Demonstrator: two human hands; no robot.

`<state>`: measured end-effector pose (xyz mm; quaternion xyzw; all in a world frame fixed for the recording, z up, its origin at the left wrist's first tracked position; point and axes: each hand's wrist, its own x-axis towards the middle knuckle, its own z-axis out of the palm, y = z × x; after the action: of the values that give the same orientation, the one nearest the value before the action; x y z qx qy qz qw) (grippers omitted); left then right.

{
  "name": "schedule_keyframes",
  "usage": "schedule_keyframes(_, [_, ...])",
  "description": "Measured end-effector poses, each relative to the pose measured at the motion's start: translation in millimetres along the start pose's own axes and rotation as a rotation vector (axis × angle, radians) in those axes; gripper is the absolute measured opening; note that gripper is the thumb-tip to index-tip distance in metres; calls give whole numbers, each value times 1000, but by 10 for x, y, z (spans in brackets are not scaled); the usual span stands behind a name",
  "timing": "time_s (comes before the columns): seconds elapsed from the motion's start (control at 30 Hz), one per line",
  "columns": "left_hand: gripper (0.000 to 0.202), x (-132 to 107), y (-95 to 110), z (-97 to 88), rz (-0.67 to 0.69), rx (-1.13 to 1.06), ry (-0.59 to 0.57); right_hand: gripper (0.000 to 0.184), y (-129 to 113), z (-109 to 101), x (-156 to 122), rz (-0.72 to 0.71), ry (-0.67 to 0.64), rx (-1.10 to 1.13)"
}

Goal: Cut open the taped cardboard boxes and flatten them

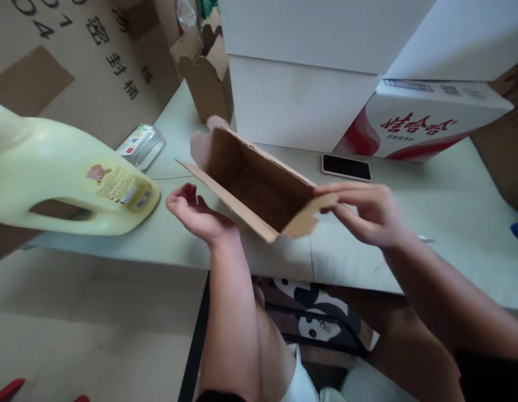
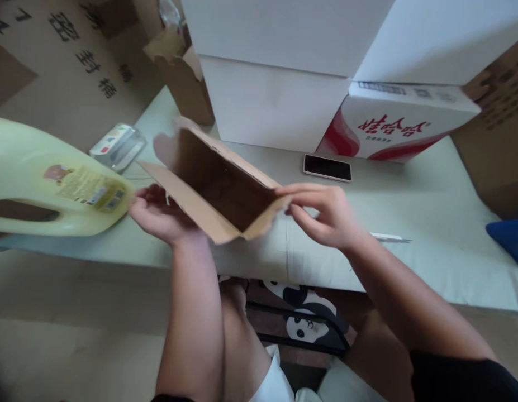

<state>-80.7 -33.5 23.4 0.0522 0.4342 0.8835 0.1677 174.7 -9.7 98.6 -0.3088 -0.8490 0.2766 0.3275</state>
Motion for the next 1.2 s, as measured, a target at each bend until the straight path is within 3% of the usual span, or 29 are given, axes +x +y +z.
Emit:
schedule_keyframes(0.13, [36,-153,-187,146,-1,32,-476,20,161,-310,-665,-54,151,37])
schedule_keyframes(0.2, [42,-269,-276,213,14,50,-593,20,290,-338,-845,-76,272,54])
schedule_keyframes(0.3, [40,-446,-351,271,76,103,-629,22,464,-291,-971,-25,384,60])
schedule_keyframes(0.47, [33,-655,-413,344,318,244,-766,27,676,-164,-1073,-39,386,-67])
schedule_keyframes(0.57, [30,-717,-521,392,362,282,-741,31,761,-102,-1160,-46,555,-156])
schedule_keyframes(0.63, [20,-740,-617,416,369,326,-712,49,798,-81,-1214,-12,661,-156])
schedule_keyframes(0.73, [25,-766,-737,441,389,372,-717,71,831,-89,-1274,6,567,17])
schedule_keyframes(0.87, [32,-782,-793,466,415,455,-825,49,851,-124,-1315,-38,404,52])
schedule_keyframes(1.03, [28,-750,-768,459,402,453,-956,44,866,-110,-1314,-42,443,44])
schedule_keyframes(1.2, [30,-702,-786,417,421,377,-1008,39,870,-93,-1288,-54,476,52])
